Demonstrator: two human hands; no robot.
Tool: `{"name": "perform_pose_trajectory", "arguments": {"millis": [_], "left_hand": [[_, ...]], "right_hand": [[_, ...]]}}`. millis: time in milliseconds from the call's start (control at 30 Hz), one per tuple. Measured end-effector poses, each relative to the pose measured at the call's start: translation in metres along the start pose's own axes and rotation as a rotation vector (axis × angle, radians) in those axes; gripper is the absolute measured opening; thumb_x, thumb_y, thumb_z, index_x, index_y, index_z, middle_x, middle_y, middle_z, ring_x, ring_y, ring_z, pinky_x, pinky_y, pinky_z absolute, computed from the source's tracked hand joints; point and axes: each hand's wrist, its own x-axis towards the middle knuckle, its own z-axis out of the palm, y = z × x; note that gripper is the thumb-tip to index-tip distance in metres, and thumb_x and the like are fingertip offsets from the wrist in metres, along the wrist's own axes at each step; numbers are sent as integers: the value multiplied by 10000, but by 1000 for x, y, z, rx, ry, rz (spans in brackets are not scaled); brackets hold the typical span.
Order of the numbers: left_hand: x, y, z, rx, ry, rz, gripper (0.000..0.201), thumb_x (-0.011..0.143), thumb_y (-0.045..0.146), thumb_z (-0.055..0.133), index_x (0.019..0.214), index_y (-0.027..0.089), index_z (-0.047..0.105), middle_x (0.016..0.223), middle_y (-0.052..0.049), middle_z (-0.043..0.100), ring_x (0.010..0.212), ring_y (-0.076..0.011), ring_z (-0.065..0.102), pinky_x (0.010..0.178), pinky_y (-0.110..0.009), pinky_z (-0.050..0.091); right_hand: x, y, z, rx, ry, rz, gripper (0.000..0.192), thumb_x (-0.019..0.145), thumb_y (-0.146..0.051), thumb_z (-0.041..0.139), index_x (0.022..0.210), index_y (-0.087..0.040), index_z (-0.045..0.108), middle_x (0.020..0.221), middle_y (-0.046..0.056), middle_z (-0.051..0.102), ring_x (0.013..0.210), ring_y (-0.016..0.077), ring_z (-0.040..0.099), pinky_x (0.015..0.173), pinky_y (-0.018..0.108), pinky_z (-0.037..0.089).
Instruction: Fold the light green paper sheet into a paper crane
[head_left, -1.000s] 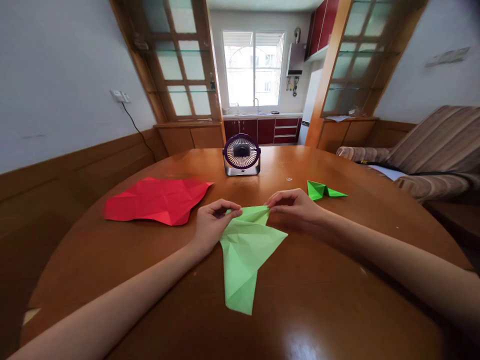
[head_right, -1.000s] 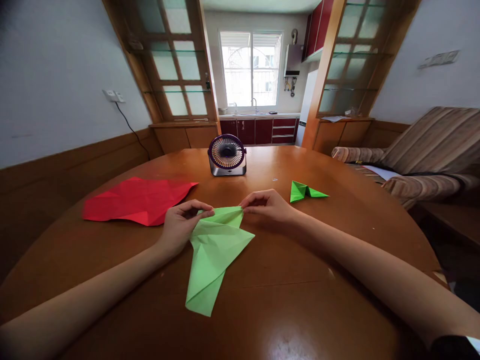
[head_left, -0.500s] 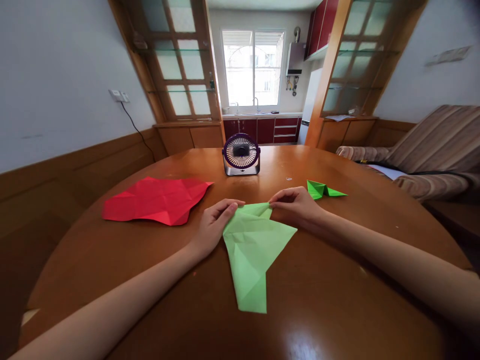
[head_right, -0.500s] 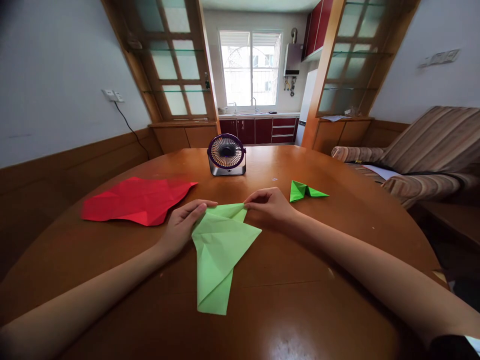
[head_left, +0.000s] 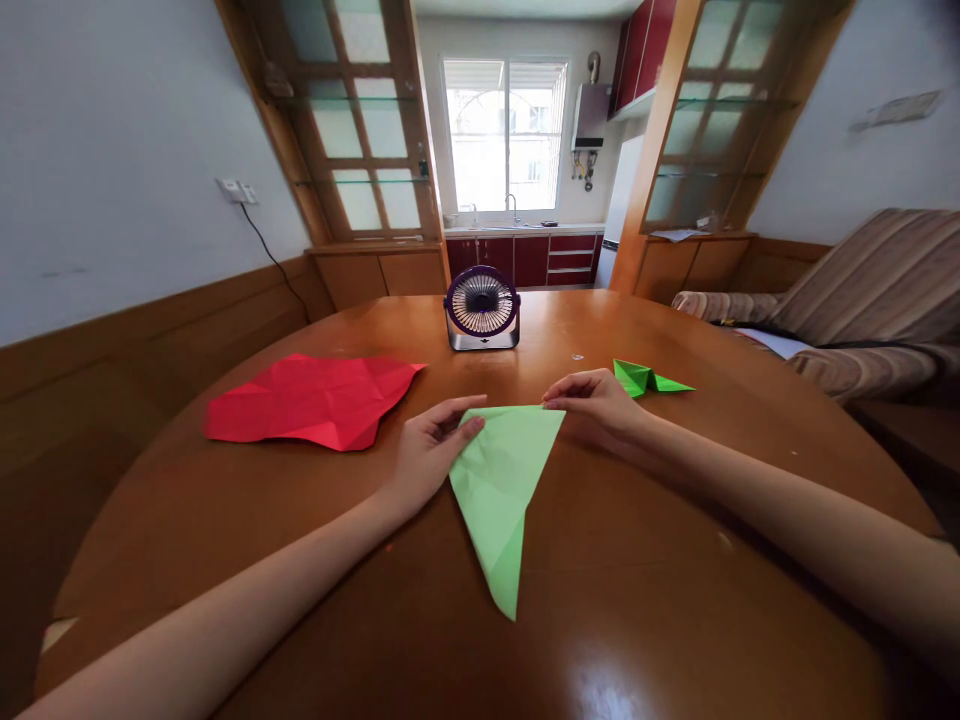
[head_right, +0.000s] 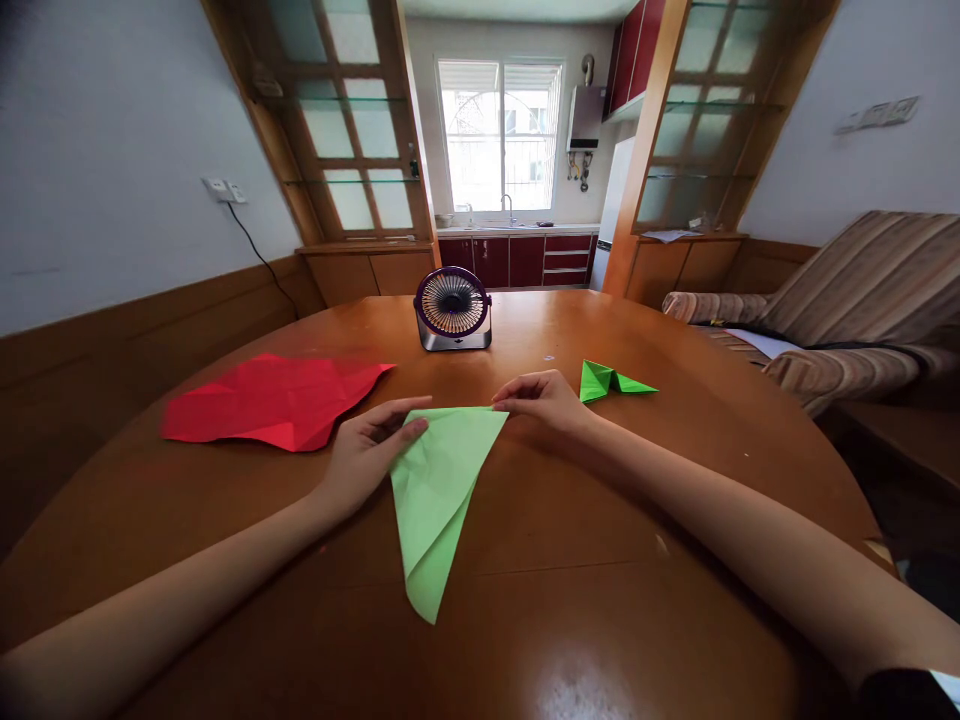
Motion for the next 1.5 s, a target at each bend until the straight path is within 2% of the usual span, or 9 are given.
{"name": "perform_pose_trajectory", "arguments": {"millis": [167, 300, 467, 700, 900, 1000, 1167, 1300, 1500], "left_hand": [[0, -2, 1, -93, 4, -82, 361, 713, 391, 748, 1006, 181, 718, 856, -54, 725, 716, -152, 647, 589, -230, 500], [0, -4, 1, -118, 4, -132, 352, 693, 409, 763, 952, 173, 727, 868, -70, 737, 714, -171, 661, 590, -247, 511], [2, -4, 1, -108, 28, -156, 327, 688, 421, 761, 890, 165, 742, 819, -63, 735, 667, -157, 641, 562, -233, 486], [3, -2, 3, -183, 9, -250, 351, 679, 407, 766, 910, 145, 736, 806, -57, 731, 653, -135, 622, 577, -215, 471], [3, -5, 5, -142, -7, -223, 378, 697, 420, 748, 960, 150, 726, 868, -64, 732, 694, -141, 629, 597, -219, 477], [3, -5, 4, -88, -8, -167, 393, 725, 427, 721, 1008, 154, 717, 870, -58, 723, 696, -134, 618, 595, -211, 469], [2, -1, 1, -64, -36, -147, 422, 739, 438, 708, 1052, 156, 704, 848, -54, 716, 678, -135, 610, 571, -206, 456], [2, 3, 3, -18, -68, -197, 356, 703, 414, 744, 942, 151, 746, 864, -69, 728, 679, -145, 615, 549, -208, 443], [2, 2, 4, -38, -34, -202, 292, 672, 379, 772, 867, 163, 763, 868, -68, 743, 693, -144, 628, 563, -207, 452]], "right_hand": [[-4, -8, 7, -10, -71, 19, 243, 755, -401, 709, 890, -202, 747, 914, 40, 727, 855, 162, 646, 821, 328, 496], [-8, -13, 14, 70, -161, 106, 386, 865, -500, 552, 969, -176, 735, 867, 64, 722, 758, 151, 636, 766, 328, 493], [-9, -11, 18, 85, -154, 170, 257, 686, -372, 773, 837, -166, 746, 791, 39, 710, 712, 138, 616, 699, 297, 482], [-7, -5, 14, 178, -114, 356, 238, 640, -326, 814, 767, -140, 738, 646, 23, 660, 580, 98, 545, 580, 255, 424], [-7, -3, 8, 216, -210, 484, 252, 667, -348, 802, 762, -123, 742, 548, 7, 594, 518, 79, 491, 506, 231, 339], [-8, -5, 10, 214, -193, 482, 239, 656, -339, 810, 745, -129, 740, 529, -6, 567, 501, 71, 461, 498, 233, 325], [-8, -5, 14, 210, -117, 368, 248, 643, -361, 809, 723, -138, 738, 585, 13, 601, 529, 84, 464, 516, 251, 346], [-7, -5, 15, 115, -124, 270, 241, 643, -363, 804, 714, -141, 743, 626, 25, 624, 572, 95, 482, 546, 259, 367], [-5, -4, 13, 119, -116, 308, 281, 655, -407, 794, 643, -137, 716, 569, 8, 602, 524, 83, 481, 533, 254, 360]]}}
